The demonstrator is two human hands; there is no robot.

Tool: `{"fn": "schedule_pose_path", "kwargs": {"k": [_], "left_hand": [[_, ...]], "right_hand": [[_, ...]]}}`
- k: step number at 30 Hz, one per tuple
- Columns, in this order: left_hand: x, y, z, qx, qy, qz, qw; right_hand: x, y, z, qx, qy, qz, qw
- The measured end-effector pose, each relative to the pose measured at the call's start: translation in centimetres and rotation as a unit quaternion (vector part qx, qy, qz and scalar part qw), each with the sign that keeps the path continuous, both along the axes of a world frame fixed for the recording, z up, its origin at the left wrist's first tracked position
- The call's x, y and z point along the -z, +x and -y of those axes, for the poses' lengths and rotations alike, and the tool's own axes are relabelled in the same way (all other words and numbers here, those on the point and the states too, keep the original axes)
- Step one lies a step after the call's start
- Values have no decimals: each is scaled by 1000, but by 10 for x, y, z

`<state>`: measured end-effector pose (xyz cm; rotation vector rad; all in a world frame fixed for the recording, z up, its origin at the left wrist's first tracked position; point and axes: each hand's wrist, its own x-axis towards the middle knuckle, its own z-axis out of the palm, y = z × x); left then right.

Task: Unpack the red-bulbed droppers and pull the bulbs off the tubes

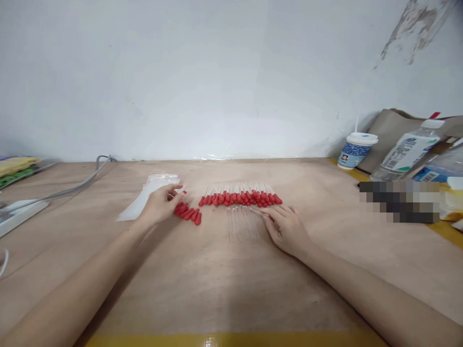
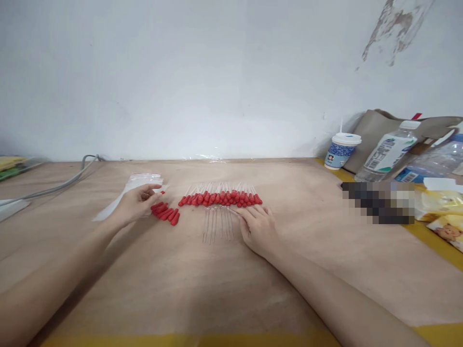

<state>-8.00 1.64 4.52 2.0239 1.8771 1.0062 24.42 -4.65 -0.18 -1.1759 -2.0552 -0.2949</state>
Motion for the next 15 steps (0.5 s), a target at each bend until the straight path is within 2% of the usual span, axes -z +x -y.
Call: {"fn": "schedule_pose_path", "kwargs": {"k": [4,7,9,12,15], "left_hand": [[-2,-19,-7,-24,-108,25,994],[-1,-20,-6,-13,-135,-5,991],[-3,-16,-4,-22,-114,-53,992],[-5,-7,0,-44,-41,-116,991],[-3,5,3,-18,16,-163,986]], "right_hand": [[0,-8,-3,32,-16,-9,999],[1,-11,-2,14,-15,-8,1000],[1,-12,0,-5,-18,-3,1000],[0,-12,4,-25,-27,13,999],[-3,-11,7,-48,-44,27,998]]}}
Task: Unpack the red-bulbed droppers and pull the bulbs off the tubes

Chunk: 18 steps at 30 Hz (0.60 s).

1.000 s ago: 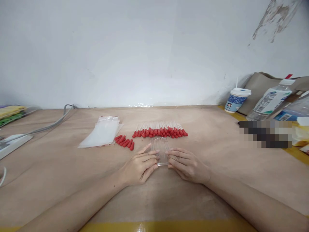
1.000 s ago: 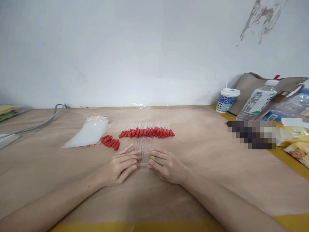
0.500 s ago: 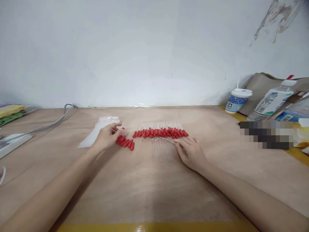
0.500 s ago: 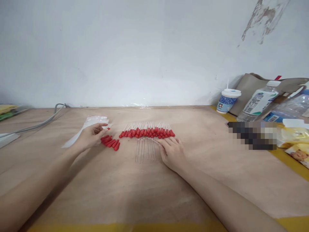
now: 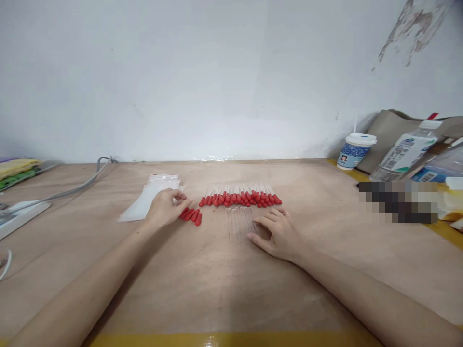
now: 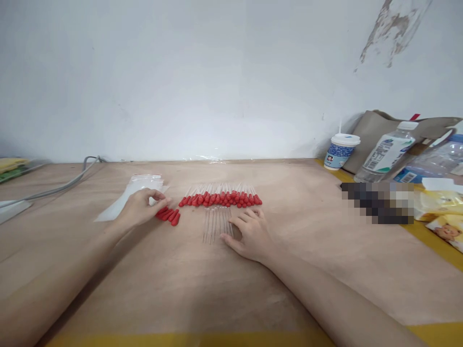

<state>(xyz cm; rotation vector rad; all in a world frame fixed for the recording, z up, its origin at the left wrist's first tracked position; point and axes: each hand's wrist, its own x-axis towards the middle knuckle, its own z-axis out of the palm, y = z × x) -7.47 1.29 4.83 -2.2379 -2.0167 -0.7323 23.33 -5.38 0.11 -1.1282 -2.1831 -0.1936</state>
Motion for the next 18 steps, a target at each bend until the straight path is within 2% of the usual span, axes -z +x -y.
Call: {"fn": "schedule_pose_path", "kwargs": {"k": [3,8,15,18], "left_hand": [[6,12,1,24,21,-40,999],[14,22,-2,24,37,-68,997],[19,28,-4,29,19,-69,997],[21,27,-5,5,25,-49,999]], "right_hand": [[-3,1,3,-22,-19,-1,1000],[-2,5,3,-30,-42,-10,999],[2,10,2,-59,-36,3,998],[3,12,2,-60,-45,9,997]]}}
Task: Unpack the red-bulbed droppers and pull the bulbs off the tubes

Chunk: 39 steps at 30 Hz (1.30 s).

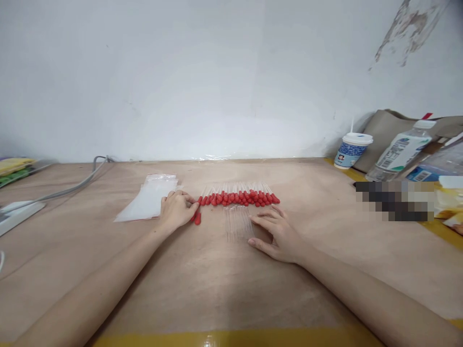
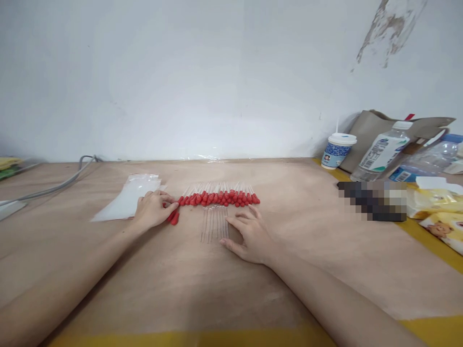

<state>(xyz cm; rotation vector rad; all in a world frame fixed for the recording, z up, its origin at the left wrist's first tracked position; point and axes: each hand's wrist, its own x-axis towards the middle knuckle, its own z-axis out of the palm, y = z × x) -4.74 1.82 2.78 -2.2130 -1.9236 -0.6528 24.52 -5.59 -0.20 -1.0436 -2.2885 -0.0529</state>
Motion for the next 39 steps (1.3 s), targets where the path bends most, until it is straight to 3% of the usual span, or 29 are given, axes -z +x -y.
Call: {"fn": "schedule_pose_path", "kwargs": {"k": [6,10,12,15,18,21,28,39], "left_hand": [[-7,-4,1,-60,33,91,993],[-10,4,10,-55,98,113,987],[-8,12,18,-9,150,113,982],[-1,25,32,110,196,109,968],[6,35,47,224,189,90,952],[10,41,56,289,164,62,941],[11,47,62,382,114,60,915],[7,51,59,416,94,25,904]], "right_hand": [[1,3,0,-5,-26,11,1000],[0,4,0,-6,-25,10,1000],[0,5,0,-10,-7,-2,1000],[-1,6,-1,5,45,-36,998],[-2,6,-1,23,77,-51,995],[-1,6,-3,3,72,-29,997],[5,4,-10,-26,67,-6,997],[3,-6,-1,-60,86,-22,994]]}}
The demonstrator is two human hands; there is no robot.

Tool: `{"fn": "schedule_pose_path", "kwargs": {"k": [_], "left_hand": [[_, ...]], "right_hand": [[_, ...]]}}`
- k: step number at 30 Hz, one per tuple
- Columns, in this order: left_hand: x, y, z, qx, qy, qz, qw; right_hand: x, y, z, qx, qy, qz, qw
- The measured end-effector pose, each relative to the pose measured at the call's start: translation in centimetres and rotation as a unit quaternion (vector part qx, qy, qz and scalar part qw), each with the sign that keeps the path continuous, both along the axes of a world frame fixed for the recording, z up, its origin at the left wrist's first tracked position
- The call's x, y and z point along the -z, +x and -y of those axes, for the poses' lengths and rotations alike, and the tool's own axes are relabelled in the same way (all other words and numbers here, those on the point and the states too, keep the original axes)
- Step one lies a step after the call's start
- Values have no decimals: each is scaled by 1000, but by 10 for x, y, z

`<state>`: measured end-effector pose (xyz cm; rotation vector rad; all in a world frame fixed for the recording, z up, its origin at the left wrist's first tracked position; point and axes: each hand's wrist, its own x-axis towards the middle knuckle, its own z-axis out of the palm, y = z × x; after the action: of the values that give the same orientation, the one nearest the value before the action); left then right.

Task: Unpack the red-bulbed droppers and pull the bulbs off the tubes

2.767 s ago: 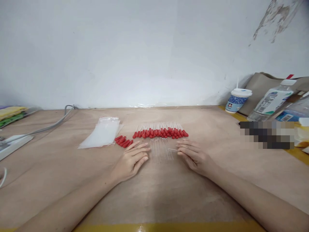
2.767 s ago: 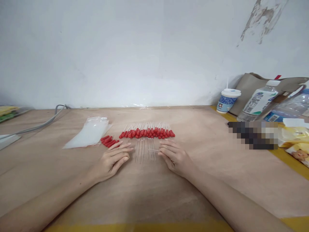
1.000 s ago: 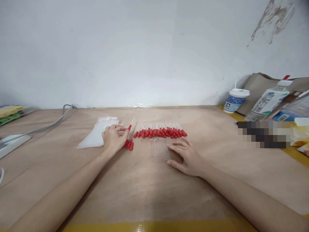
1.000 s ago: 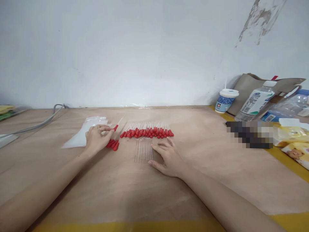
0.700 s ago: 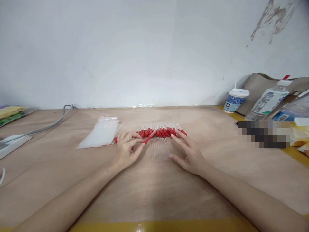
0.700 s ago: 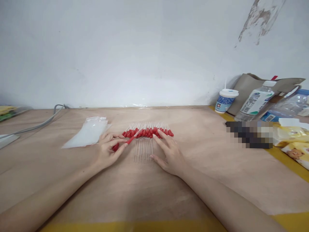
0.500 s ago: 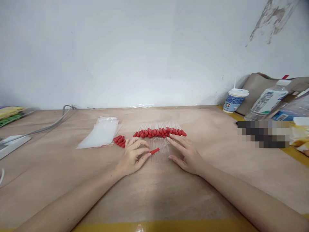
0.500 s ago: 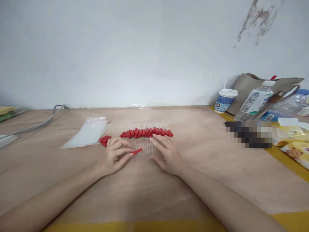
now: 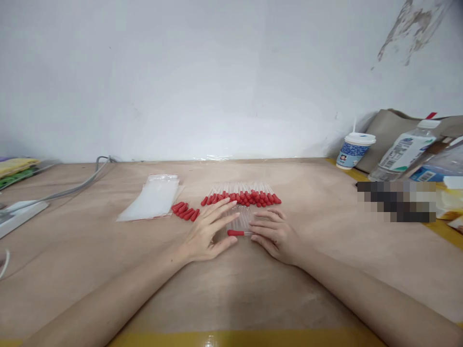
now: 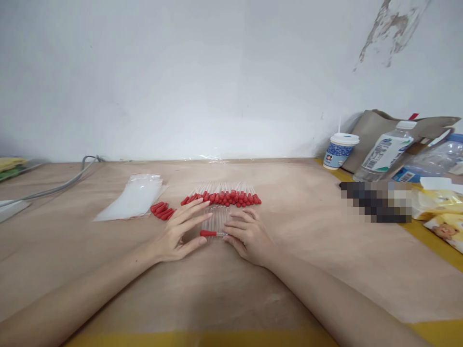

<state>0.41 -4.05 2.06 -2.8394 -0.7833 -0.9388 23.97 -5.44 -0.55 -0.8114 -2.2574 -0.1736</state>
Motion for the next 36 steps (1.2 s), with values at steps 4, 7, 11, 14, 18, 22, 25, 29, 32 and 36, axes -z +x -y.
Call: {"fn": "schedule_pose_path", "kwargs": {"k": [4,7,11,14,18,22,25,29,32,36], "left_hand": [[6,9,2,30,34,-37,998],[12,13,4,29,63,-24,997],[15,15,6,37,88,6,995],[15,16,6,43,90,8,995],[13,15,8,50,83,0,995],[12,14,10,61,68,-11,996],[11,13,13,65,53,-9,996],[9,11,15,73,29,-4,997],[7,9,16,74,6,-1,997],[7,7,16,78,-22,-2,997]], "right_hand": [[3,-6,4,-7,4,6,1000],[3,-8,5,-12,1,9,1000],[1,-9,4,-8,1,6,1000],[2,-10,3,-26,9,1,1000],[4,-10,1,-81,17,-9,997],[3,-11,2,-123,37,-23,991],[0,-11,6,-125,24,-2,992],[0,-10,8,-120,33,11,992],[0,-9,8,-122,38,18,992],[-2,-8,9,-120,41,28,992]]}}
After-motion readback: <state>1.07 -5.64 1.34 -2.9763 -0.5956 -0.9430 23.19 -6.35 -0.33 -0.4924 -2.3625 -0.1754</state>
